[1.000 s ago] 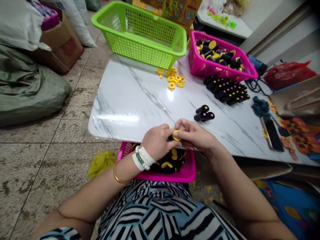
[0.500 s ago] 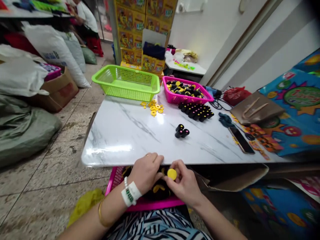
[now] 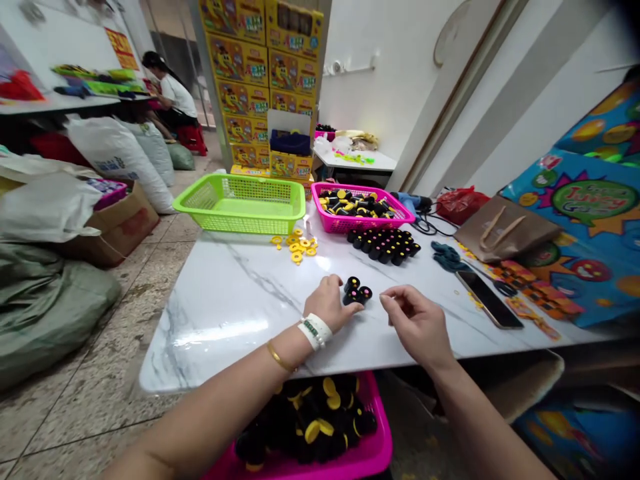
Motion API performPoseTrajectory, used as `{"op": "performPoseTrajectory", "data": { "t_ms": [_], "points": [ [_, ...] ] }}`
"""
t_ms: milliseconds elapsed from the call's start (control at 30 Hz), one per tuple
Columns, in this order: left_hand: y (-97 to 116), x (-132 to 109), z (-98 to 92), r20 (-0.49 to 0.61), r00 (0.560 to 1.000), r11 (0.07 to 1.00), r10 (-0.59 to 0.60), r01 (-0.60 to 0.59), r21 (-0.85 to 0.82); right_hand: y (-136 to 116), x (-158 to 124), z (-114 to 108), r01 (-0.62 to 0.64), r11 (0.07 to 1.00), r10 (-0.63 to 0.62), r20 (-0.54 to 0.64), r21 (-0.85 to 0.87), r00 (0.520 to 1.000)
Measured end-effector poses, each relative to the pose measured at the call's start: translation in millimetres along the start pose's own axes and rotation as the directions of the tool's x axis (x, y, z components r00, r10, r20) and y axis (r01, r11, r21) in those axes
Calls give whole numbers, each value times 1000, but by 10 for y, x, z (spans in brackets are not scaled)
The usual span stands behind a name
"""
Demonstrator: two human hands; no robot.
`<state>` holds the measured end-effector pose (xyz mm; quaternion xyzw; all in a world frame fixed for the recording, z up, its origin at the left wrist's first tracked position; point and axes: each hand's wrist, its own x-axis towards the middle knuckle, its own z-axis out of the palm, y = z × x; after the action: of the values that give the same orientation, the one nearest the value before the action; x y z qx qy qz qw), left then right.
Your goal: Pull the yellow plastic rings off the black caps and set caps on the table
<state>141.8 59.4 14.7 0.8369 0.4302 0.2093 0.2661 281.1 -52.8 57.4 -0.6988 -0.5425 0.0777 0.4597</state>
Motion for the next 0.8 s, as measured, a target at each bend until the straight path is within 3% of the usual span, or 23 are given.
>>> {"op": "performPoseTrajectory", "data": {
  "t_ms": [100, 167, 233, 300, 433, 533, 633, 800],
  "points": [
    [-9, 36, 14, 17, 1000, 998, 21, -22, 60, -236, 468, 245, 244, 964, -236, 83, -105, 968],
    [-33, -31, -23, 19, 999, 996, 33, -35, 84, -393, 809, 527, 356, 906, -302, 240, -230, 923],
    [-68, -154, -93, 16, 999, 993, 31, -33, 112, -527, 1108, 862, 401, 837, -208, 461, -372, 862],
    [-129, -324, -198, 1, 999, 989, 42, -42, 140, -631, 1301, 1193, 409, 784, -66, 592, -467, 803],
    [-344, -741, -489, -52, 997, 984, 62, -52, 170, -749, 1259, 1651, 372, 743, 67, 615, -556, 786],
    [-540, -1007, -685, -115, 992, 985, 48, -27, 173, -752, 1008, 1757, 378, 732, 63, 609, -567, 791],
    [-683, -1147, -764, -163, 986, 991, 23, -2, 132, -675, 874, 1726, 386, 732, 27, 590, -561, 807],
    [-728, -1140, -674, -191, 980, 991, 58, -34, 126, -502, 1132, 1670, 389, 736, -23, 553, -555, 833]
  ]
}}
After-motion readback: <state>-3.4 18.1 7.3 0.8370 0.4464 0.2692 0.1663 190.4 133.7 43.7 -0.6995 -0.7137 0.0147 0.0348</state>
